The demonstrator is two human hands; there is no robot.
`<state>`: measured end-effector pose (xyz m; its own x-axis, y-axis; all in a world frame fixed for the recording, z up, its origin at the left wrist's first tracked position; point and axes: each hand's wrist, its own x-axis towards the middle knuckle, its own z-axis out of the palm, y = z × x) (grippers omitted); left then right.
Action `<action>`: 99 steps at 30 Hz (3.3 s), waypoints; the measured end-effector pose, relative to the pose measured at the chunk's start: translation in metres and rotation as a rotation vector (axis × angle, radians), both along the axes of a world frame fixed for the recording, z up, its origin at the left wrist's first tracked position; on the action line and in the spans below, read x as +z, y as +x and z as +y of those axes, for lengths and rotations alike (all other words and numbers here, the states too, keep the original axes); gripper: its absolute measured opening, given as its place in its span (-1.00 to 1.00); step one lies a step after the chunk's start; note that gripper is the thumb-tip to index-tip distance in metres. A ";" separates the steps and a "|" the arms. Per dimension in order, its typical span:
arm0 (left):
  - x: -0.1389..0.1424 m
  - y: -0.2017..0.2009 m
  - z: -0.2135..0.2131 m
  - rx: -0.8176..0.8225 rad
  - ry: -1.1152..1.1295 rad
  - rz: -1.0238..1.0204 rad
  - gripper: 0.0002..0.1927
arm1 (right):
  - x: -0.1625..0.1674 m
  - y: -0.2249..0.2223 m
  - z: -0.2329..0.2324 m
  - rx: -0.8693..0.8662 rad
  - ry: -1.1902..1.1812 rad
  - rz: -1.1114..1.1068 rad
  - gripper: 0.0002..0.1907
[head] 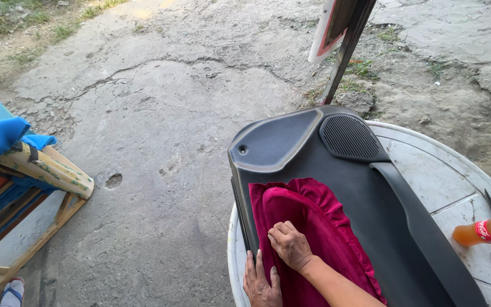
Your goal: The person fits a magenta fabric cover onto a gray automotive interior trim panel resting on a round table. They press and smooth the fabric over the panel, align its ruffled edge, tuck the edges around the panel border, and finally reach for scissors on the table.
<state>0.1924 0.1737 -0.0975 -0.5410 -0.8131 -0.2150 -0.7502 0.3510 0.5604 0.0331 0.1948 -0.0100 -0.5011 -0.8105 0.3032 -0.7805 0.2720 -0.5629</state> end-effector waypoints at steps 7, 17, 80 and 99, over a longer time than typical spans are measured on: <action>-0.002 -0.003 0.002 0.056 -0.080 0.106 -0.27 | 0.006 0.005 0.011 0.035 0.016 -0.005 -0.91; 0.002 -0.002 0.000 0.023 -0.019 0.038 -0.28 | 0.005 0.009 0.012 0.017 0.004 0.023 -0.91; 0.034 -0.002 -0.007 -0.045 0.136 -0.057 -0.31 | -0.005 0.010 0.002 -0.051 0.009 -0.038 -0.91; 0.034 0.014 0.011 -0.065 -0.083 0.249 -0.33 | -0.016 0.029 0.033 0.004 -0.079 -0.034 -0.86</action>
<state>0.2065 0.1842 -0.0637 -0.6208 -0.7840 -0.0024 -0.5671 0.4469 0.6919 0.0625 0.2279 -0.0264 -0.5092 -0.7868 0.3488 -0.7614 0.2230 -0.6087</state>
